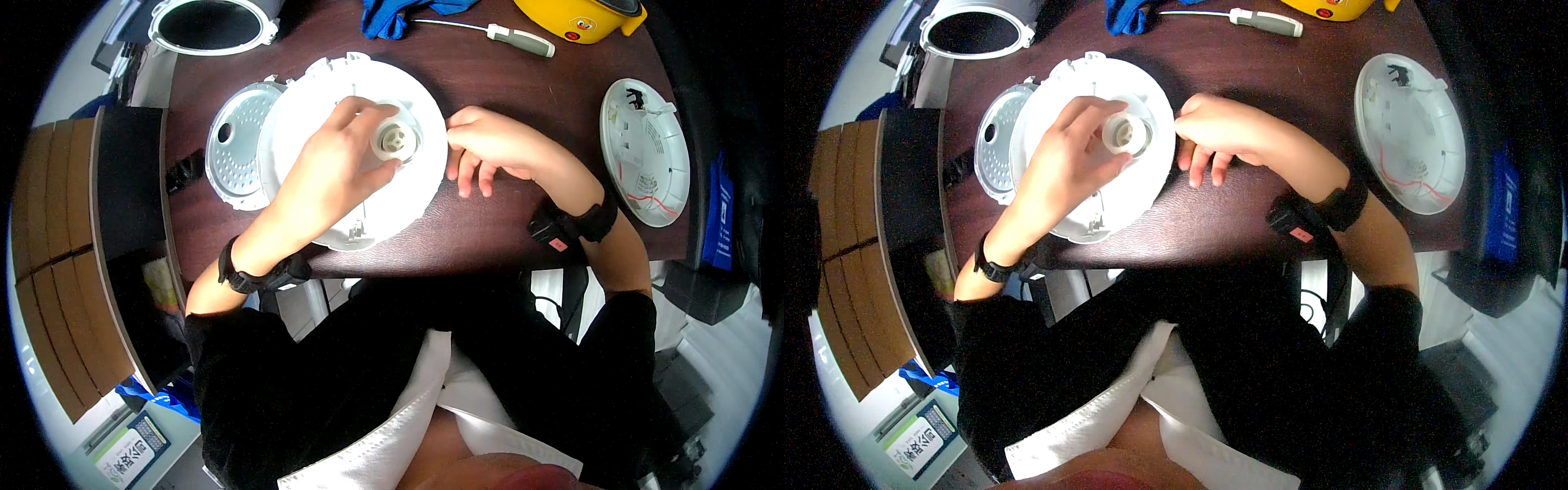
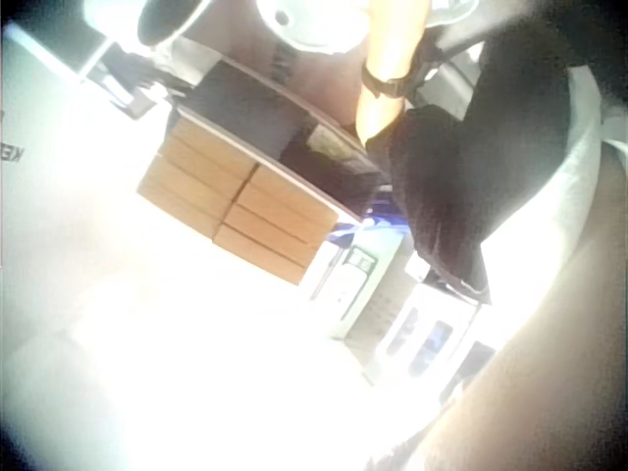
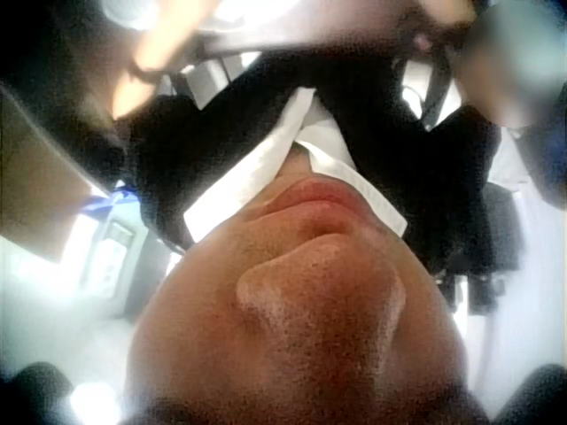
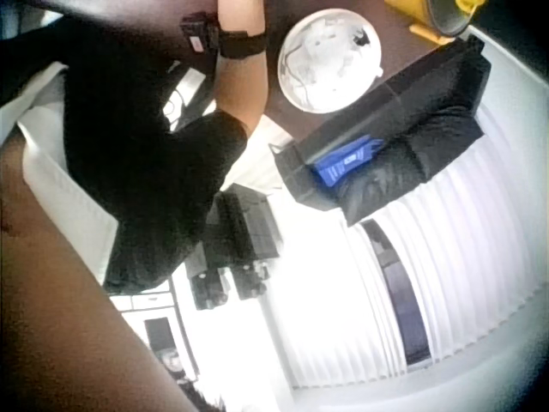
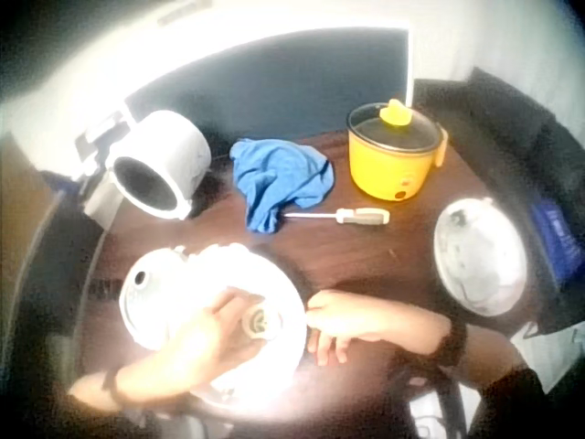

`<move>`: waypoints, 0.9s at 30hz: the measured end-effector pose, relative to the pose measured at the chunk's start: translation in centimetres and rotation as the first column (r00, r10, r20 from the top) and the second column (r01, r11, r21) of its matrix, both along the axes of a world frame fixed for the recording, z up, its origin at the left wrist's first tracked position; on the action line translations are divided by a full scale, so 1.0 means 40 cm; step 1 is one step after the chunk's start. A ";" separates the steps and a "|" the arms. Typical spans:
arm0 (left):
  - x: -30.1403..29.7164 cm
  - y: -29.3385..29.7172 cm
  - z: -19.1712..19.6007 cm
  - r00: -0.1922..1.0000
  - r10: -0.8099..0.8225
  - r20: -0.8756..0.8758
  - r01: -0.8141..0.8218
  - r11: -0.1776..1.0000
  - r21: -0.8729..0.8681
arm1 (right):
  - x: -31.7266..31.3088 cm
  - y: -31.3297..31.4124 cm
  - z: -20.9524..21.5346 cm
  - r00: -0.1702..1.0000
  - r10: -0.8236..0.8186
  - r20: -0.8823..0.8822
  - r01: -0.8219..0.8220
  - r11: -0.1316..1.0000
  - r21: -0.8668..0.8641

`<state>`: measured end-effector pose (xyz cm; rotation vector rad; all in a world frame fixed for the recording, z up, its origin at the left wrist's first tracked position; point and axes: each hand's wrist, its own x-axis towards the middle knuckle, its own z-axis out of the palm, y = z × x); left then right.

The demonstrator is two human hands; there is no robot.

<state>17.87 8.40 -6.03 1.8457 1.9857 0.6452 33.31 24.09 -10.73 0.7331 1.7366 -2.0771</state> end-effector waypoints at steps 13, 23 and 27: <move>-0.013 -0.033 -0.020 1.000 0.025 -0.005 -0.024 0.998 0.054 | -0.006 -0.037 -0.019 0.990 -0.016 -0.139 -0.012 0.980 -0.198; -0.018 -0.048 -0.012 0.999 0.024 0.021 -0.025 0.997 0.070 | -0.018 -0.072 -0.031 0.954 -0.224 -0.199 0.141 0.922 -0.362; -0.018 -0.051 -0.009 1.000 0.012 -0.005 -0.012 0.998 0.056 | -0.018 -0.079 -0.035 0.950 -0.237 -0.205 0.161 0.931 -0.328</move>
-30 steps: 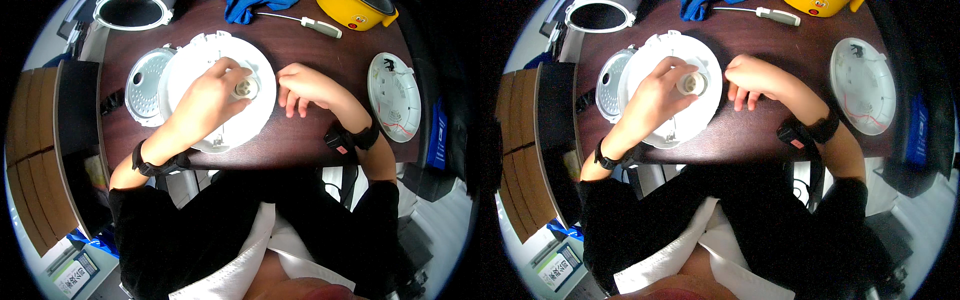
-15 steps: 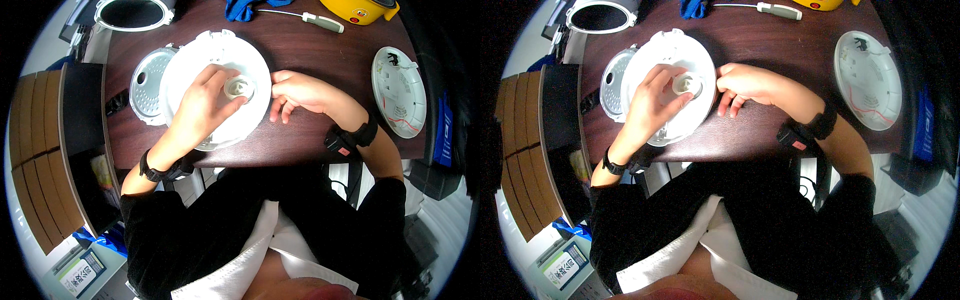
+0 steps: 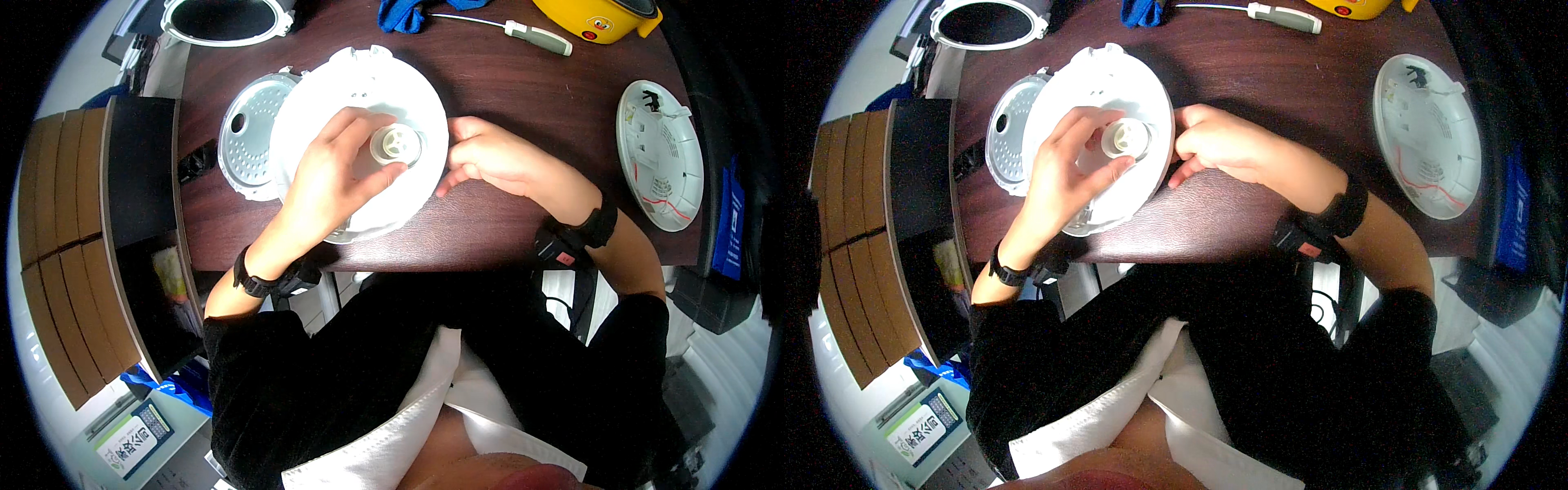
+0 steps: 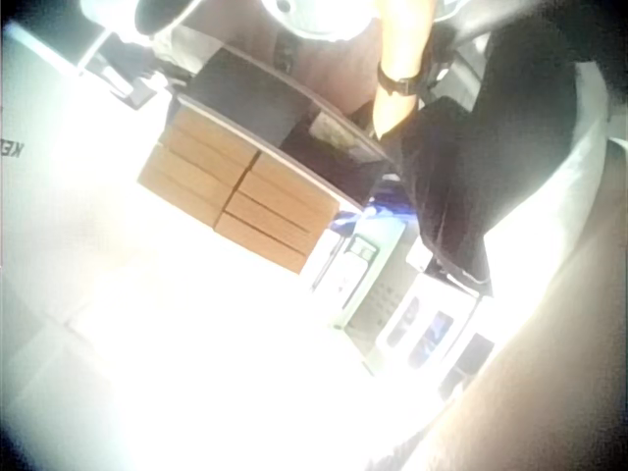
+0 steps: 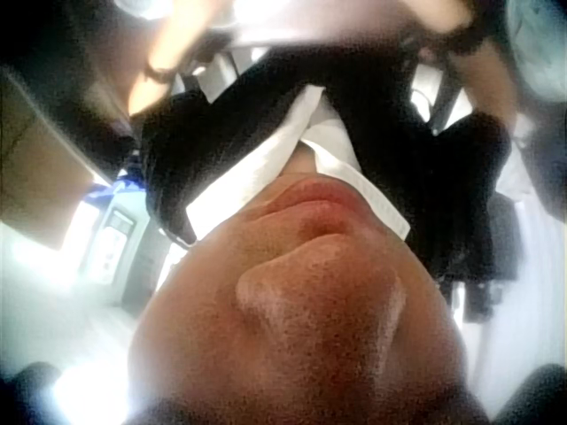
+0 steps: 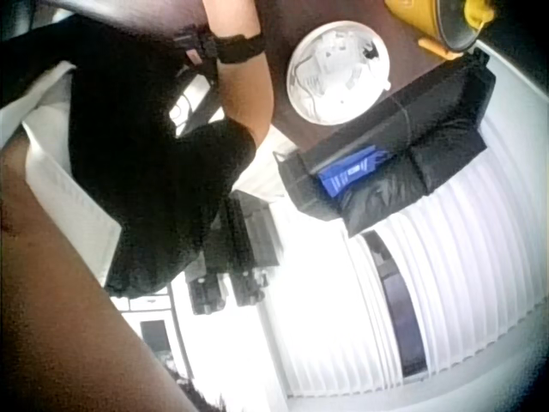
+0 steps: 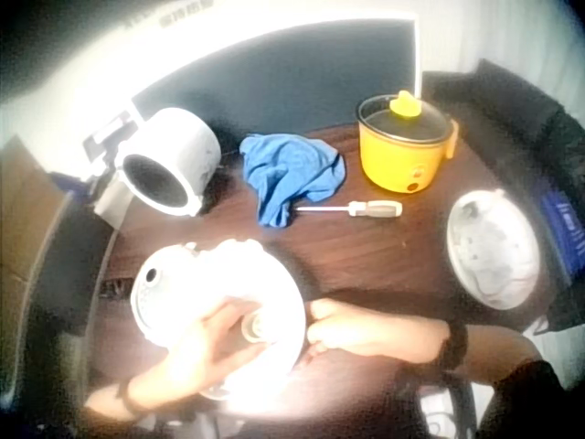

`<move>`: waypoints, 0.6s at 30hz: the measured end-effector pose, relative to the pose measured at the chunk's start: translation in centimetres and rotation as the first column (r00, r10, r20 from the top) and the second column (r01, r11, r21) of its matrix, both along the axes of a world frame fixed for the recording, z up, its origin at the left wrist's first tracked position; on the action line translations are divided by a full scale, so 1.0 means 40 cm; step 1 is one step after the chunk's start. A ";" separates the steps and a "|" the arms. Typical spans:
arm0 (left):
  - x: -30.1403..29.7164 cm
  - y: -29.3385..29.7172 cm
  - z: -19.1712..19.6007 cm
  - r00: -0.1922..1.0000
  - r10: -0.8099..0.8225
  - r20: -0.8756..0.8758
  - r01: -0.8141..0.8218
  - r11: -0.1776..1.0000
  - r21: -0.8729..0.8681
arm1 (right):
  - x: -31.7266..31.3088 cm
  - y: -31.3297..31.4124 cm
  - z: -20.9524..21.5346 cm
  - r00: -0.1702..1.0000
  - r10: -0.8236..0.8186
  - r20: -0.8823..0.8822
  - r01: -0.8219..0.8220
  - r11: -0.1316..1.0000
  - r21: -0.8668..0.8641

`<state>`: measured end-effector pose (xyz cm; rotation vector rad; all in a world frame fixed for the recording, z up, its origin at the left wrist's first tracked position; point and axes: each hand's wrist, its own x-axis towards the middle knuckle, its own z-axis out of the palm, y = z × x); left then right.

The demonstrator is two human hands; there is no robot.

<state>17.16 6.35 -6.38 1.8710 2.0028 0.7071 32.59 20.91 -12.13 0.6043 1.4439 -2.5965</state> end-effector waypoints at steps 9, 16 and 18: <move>0.007 0.002 -0.016 0.991 -0.024 -0.135 0.036 0.995 0.089 | 0.004 0.010 -0.016 0.990 0.027 -0.140 -0.022 0.999 0.035; 0.021 0.005 -0.025 0.987 -0.057 -0.148 0.069 0.995 0.072 | -0.006 -0.029 -0.024 0.979 -0.103 -0.176 0.139 0.967 0.212; 0.020 0.008 -0.027 0.981 -0.069 -0.184 0.087 0.992 0.092 | -0.006 -0.031 -0.033 0.974 -0.121 -0.190 0.160 0.964 0.211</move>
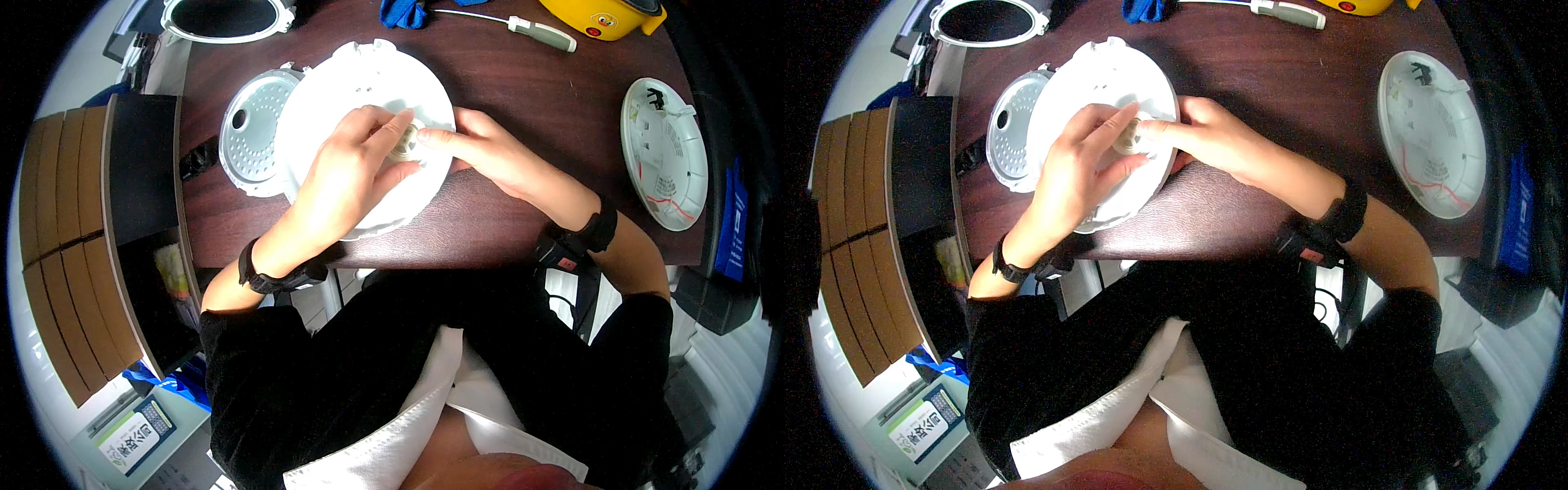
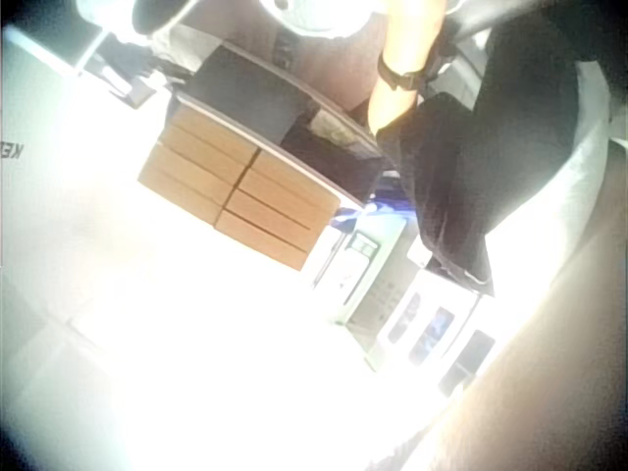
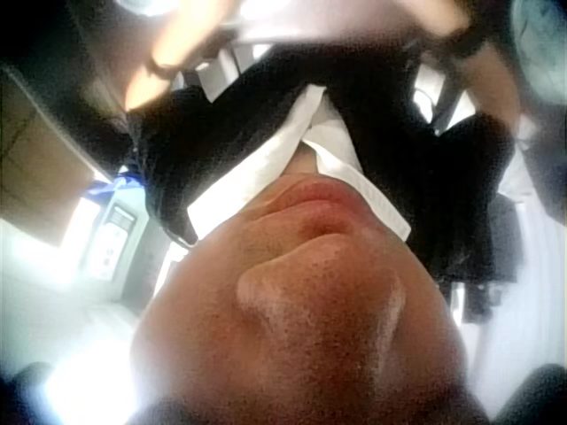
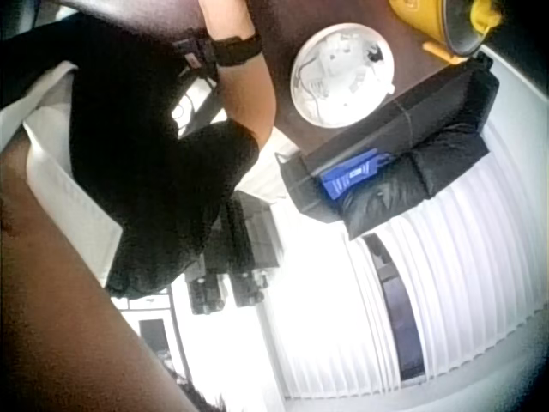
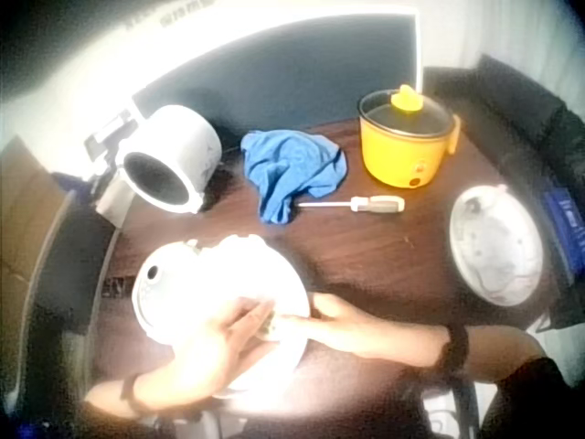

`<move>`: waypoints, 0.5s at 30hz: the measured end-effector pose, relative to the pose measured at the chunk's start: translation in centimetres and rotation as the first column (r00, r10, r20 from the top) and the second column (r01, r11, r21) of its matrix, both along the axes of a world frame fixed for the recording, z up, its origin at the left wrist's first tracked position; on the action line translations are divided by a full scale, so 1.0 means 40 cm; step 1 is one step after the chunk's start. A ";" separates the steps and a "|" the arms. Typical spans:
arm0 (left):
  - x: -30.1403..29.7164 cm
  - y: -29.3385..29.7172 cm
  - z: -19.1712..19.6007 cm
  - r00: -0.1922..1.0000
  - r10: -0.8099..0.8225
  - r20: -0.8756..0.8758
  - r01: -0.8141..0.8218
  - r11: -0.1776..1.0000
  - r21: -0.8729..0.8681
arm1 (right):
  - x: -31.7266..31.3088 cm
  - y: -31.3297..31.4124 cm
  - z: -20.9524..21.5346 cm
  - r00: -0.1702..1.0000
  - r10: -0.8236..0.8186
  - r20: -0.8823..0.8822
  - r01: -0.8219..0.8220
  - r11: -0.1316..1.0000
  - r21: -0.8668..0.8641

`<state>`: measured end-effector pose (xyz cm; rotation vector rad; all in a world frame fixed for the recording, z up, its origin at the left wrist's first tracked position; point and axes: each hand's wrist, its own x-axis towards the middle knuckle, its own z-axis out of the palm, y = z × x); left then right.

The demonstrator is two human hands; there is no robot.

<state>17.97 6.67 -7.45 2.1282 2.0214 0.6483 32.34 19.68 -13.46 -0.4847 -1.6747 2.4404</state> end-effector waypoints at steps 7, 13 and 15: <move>-0.003 -0.003 0.016 0.986 0.017 0.167 -0.009 0.999 -0.047 | 0.001 0.008 0.009 0.999 -0.017 0.052 0.013 0.998 0.068; -0.012 0.000 0.023 0.988 0.002 0.151 0.019 0.990 -0.138 | 0.001 0.013 -0.007 1.000 0.010 -0.005 -0.010 0.995 0.100; -0.012 -0.002 0.026 0.993 -0.007 0.118 0.026 0.988 -0.153 | -0.001 0.015 -0.022 1.000 -0.003 -0.006 0.003 0.995 0.097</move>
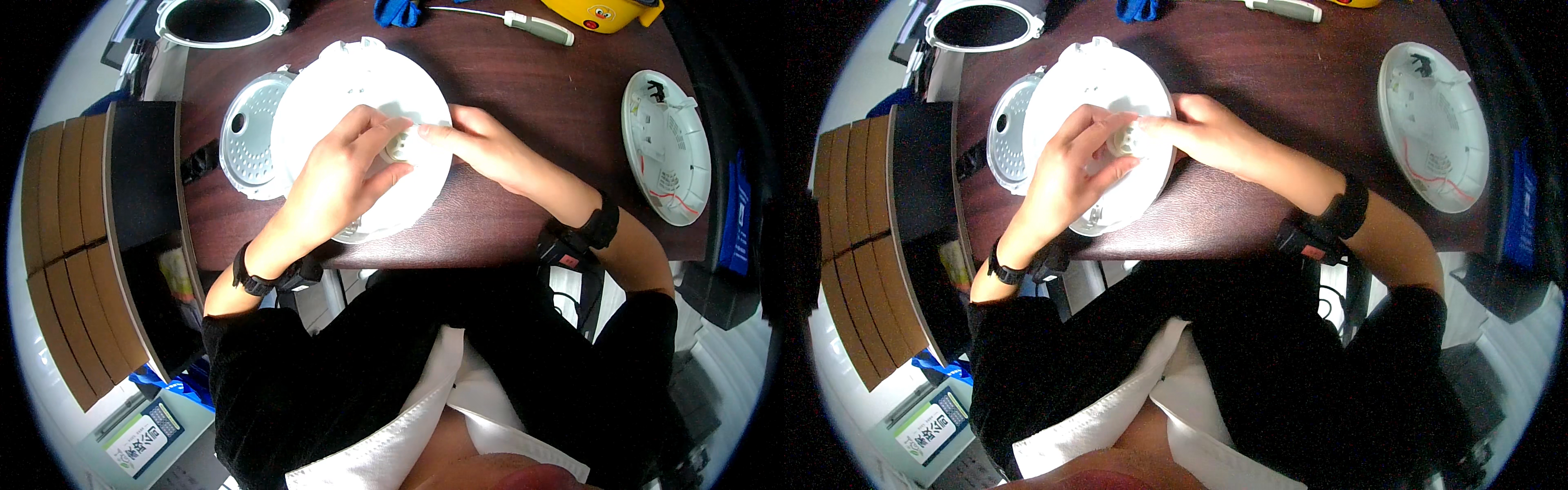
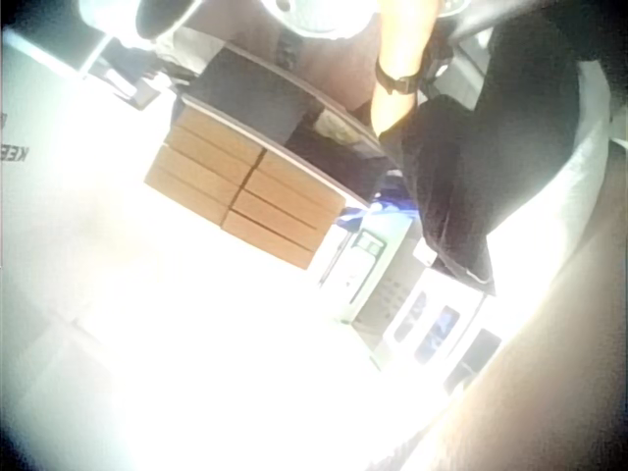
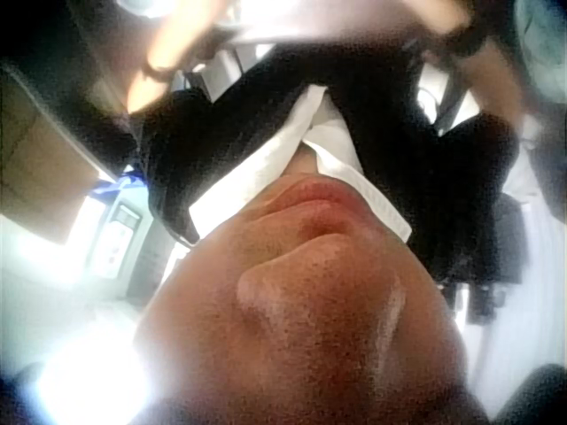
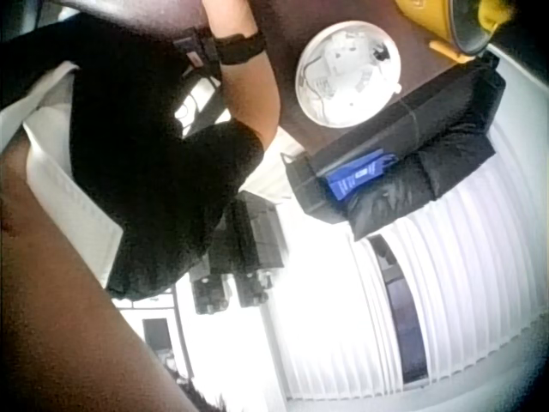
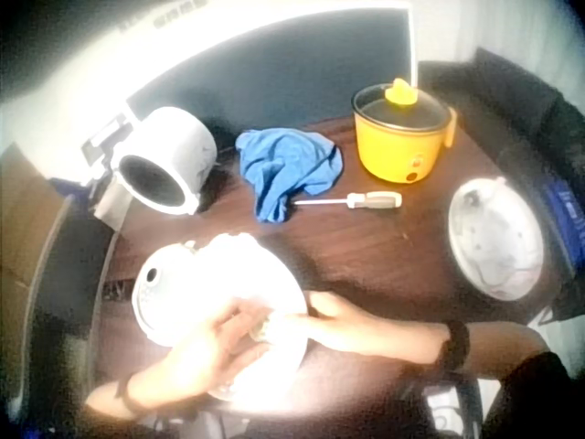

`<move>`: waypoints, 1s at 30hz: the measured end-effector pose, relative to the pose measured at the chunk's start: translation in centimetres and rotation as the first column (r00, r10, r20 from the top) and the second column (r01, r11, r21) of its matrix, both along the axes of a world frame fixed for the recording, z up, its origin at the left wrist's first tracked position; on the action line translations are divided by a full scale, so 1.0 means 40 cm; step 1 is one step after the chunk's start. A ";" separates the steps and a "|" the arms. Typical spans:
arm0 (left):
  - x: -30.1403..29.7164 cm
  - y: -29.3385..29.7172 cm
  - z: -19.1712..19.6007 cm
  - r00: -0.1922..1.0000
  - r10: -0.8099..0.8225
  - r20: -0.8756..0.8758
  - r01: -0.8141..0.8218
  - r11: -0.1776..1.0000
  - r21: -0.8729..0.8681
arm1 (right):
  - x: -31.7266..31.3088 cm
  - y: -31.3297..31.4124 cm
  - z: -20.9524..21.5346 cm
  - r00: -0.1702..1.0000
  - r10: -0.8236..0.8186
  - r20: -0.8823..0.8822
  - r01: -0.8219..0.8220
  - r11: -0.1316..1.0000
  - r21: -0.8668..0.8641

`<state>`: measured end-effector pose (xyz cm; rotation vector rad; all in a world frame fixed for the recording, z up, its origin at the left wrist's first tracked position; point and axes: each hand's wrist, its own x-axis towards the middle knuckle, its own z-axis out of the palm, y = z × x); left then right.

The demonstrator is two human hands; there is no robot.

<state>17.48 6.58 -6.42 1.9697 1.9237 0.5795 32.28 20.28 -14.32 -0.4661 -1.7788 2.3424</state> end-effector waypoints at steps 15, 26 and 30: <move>0.048 0.021 0.007 0.990 0.129 -0.051 -0.128 0.992 0.018 | 0.003 0.010 0.020 0.998 0.028 0.052 -0.022 0.993 -0.112; 0.052 0.020 -0.001 0.974 0.120 -0.191 -0.104 0.990 0.092 | 0.003 0.008 0.022 1.000 -0.010 0.023 0.014 0.986 -0.164; 0.049 0.008 0.005 0.965 0.085 -0.249 -0.061 0.993 0.103 | 0.001 0.013 0.008 1.000 0.026 0.007 -0.024 0.990 -0.142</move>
